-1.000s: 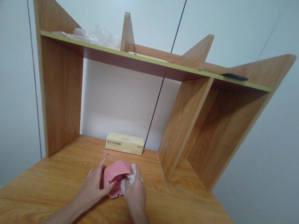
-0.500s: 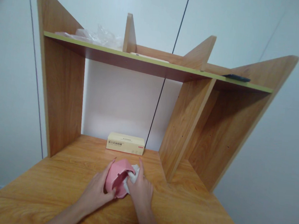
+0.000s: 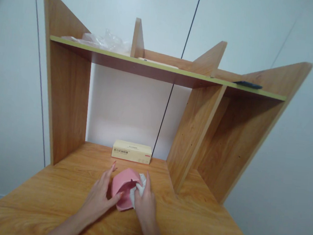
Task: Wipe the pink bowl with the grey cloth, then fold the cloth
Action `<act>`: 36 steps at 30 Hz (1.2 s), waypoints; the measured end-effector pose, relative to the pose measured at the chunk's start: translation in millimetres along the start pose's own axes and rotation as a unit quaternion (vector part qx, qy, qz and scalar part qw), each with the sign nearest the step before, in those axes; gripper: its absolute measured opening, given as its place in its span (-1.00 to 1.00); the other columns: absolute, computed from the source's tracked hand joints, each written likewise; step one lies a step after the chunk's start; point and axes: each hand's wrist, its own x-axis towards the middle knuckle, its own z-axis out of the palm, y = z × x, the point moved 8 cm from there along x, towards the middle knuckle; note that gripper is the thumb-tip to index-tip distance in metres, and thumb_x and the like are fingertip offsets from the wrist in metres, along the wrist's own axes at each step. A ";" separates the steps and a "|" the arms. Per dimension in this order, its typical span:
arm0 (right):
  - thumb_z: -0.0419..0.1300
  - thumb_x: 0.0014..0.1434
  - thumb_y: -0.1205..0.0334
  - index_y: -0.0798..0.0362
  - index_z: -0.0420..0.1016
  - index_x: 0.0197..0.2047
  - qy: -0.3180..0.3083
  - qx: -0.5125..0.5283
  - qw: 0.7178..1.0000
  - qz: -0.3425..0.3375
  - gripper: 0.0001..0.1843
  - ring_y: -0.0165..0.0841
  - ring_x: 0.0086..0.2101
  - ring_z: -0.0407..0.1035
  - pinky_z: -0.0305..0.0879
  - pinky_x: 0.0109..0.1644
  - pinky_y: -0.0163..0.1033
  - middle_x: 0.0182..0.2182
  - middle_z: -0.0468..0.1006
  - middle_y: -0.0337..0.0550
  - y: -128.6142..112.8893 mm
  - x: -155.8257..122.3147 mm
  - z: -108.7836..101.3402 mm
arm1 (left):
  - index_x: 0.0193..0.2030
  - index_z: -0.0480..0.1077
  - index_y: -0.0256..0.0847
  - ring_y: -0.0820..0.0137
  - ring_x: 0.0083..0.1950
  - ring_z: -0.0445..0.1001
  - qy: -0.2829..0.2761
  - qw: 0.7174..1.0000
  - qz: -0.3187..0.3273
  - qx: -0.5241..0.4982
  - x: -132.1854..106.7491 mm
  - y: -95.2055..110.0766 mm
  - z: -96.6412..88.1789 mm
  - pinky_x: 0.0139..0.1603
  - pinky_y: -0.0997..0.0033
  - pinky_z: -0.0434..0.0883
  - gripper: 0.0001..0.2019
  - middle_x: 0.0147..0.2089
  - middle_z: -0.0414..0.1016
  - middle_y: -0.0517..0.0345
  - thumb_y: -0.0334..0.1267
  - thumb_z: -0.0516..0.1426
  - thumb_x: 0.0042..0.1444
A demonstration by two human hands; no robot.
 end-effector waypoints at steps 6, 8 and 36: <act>-0.05 0.05 0.23 0.12 -0.11 0.26 -0.006 -0.025 0.998 0.062 -0.31 -0.25 -0.20 0.43 0.28 -0.22 -0.25 -0.17 0.52 -0.06 8.6 -1.6 5.1 | 0.30 -0.25 -0.21 0.16 0.16 0.17 -0.052 0.994 -0.007 -0.101 -6.3 1.0 20.0 0.12 0.21 0.17 -0.18 0.22 0.08 -0.11 -0.22 0.12 -0.04; -0.05 0.07 0.21 0.08 -0.10 0.27 -0.010 -0.110 0.991 0.073 -0.32 -0.20 -0.28 0.46 0.28 -0.28 -0.21 -0.27 0.56 -0.07 4.8 -1.7 1.4 | 0.30 -0.20 -0.20 0.20 0.13 0.21 -0.058 0.992 -0.006 -0.110 -6.0 2.9 19.5 0.10 0.25 0.19 -0.25 0.18 0.13 -0.08 -0.27 0.06 -0.02; 0.03 0.08 0.05 0.00 -0.04 0.25 0.013 -0.234 0.971 0.049 -0.32 -0.20 -0.40 0.46 0.25 -0.39 -0.25 -0.40 0.57 -0.12 -14.1 -1.8 -12.7 | 0.24 -0.01 -0.18 0.23 0.13 0.27 -0.079 0.985 -0.026 -0.152 -0.7 -9.0 16.5 0.13 0.29 0.21 -0.29 0.18 0.22 0.01 -0.36 0.10 -0.11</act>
